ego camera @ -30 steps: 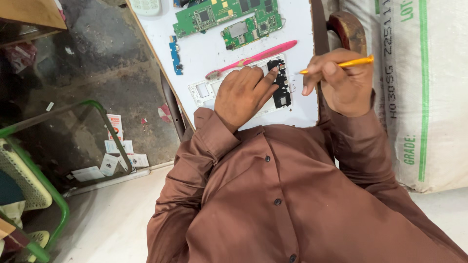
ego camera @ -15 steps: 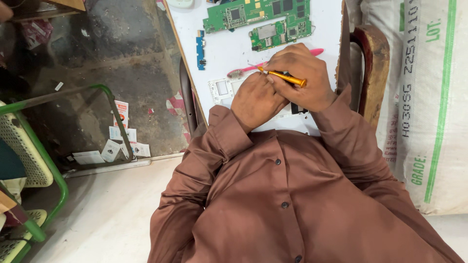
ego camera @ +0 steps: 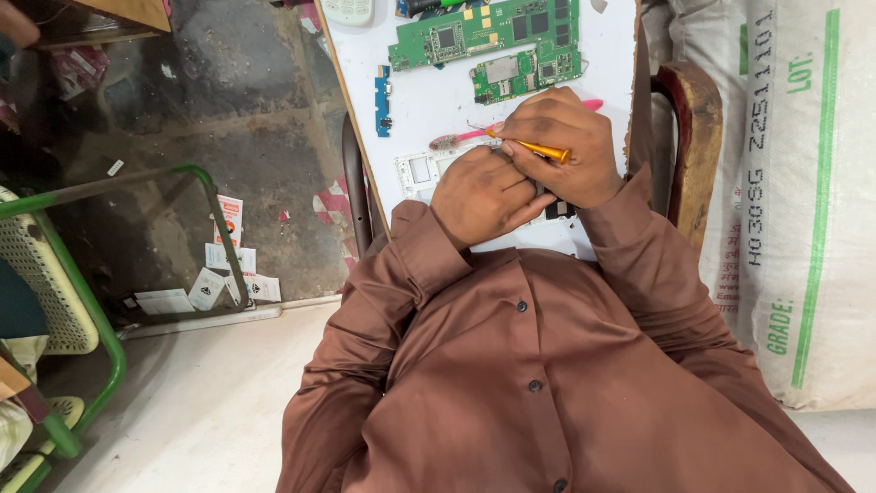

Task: The person uses a small yellow screwdriver to unscrew and remove components from a black electronic frame on a white workbench. They repeatedly loosen screws, lift small parts, and place them on the table among other circuit boards and tools.

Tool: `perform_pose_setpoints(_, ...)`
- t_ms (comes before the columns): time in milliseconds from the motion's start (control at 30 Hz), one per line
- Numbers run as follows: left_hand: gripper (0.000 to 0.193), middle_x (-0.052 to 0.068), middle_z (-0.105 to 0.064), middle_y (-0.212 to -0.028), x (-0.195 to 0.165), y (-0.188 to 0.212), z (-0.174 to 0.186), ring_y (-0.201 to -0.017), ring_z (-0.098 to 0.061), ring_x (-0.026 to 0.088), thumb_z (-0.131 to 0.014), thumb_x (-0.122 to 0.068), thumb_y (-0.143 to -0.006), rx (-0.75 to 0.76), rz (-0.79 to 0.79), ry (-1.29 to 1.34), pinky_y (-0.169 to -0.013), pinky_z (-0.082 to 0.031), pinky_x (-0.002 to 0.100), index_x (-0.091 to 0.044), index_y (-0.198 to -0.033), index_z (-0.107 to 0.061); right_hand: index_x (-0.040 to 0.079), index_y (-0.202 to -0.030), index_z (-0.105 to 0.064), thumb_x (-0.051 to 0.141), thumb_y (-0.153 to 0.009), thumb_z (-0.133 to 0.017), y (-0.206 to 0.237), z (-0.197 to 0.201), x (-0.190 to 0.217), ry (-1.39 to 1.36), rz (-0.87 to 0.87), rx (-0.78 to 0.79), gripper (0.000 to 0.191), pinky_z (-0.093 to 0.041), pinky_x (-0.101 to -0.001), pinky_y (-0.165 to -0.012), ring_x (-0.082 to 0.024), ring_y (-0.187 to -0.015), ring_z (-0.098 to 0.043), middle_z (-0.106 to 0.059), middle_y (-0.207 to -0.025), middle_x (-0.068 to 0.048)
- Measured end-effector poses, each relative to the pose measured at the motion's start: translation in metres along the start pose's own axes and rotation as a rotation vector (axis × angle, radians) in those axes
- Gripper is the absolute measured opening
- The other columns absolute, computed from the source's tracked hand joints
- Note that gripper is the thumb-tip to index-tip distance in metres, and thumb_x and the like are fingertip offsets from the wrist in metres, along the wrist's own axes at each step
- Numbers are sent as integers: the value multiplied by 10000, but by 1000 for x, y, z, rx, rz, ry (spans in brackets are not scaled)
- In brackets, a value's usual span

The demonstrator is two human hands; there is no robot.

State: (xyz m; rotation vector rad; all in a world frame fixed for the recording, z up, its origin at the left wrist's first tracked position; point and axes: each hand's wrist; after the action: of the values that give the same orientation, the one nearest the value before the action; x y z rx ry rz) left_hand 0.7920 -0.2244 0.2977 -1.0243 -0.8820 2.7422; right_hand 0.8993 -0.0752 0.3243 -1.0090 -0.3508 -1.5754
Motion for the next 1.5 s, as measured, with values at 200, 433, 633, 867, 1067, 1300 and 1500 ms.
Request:
perform_pose_setpoints(200,294,31,-644,-768,0,-1,0,-786,-619,244,-824,-282,-892,-6,8,21,-765,-505,387,-78,-732,-683,75,-1101,-762,55,-938,-806,1,1,0,1,8,1,170,-534,-348,-931,-230,-1058,-668,-722,-1064,-54)
perform_pose_setpoints(433,330,31,-628,-718,-2,-1,0,-727,-602,247,-820,-305,-902,-3,11,3,-738,-499,386,-69,-718,-680,93,-1130,-772,64,-935,-804,1,2,0,40,17,10,199,-537,-355,-947,-231,-1071,-663,-723,-1075,-39)
perform_pose_setpoints(633,324,35,-631,-729,-3,-2,0,-730,-603,247,-814,-314,-902,-13,13,0,-730,-493,386,-67,-737,-687,87,-1121,-777,70,-935,-803,2,3,-3,43,-6,8,189,-539,-342,-915,-224,-1045,-669,-720,-1061,-44)
perform_pose_setpoints(867,338,33,-564,-704,-5,-4,0,-686,-562,236,-837,-277,-886,-49,-1,6,-661,-456,390,-83,-695,-636,46,-1113,-765,32,-943,-793,2,6,2,0,-8,-46,172,-553,-336,-893,-224,-1030,-666,-709,-1061,-75)
perform_pose_setpoints(1067,239,48,-566,-759,-9,-4,2,-713,-571,247,-835,-224,-873,-95,25,31,-660,-451,394,-93,-793,-650,12,-1125,-724,13,-978,-772,6,17,16,-80,3,-157,155,-555,-335,-905,-242,-1037,-678,-706,-1078,-111)
perform_pose_setpoints(1300,210,41,-664,-890,-10,-3,-11,-720,-636,212,-838,-101,-900,-191,285,142,-650,-507,349,-76,-922,-631,-10,-1140,-694,83,-1040,-709,35,37,31,-267,-86,-256,138,-564,-309,-860,-240,-977,-696,-709,-1094,-157)
perform_pose_setpoints(1500,315,46,-696,-936,-13,-3,-14,-686,-633,169,-857,-137,-887,-196,365,169,-624,-523,312,-38,-1108,-656,-13,-1129,-700,107,-1059,-698,61,43,30,-330,-169,-279,139,-569,-310,-872,-237,-983,-702,-722,-1094,-162)
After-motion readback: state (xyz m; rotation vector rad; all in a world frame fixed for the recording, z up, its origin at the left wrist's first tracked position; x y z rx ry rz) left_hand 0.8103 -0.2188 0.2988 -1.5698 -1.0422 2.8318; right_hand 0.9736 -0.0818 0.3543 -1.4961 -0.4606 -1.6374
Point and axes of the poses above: each hand's wrist, its own y-axis away from the middle knuckle, its own z-axis out of the back of the hand, x = y × z
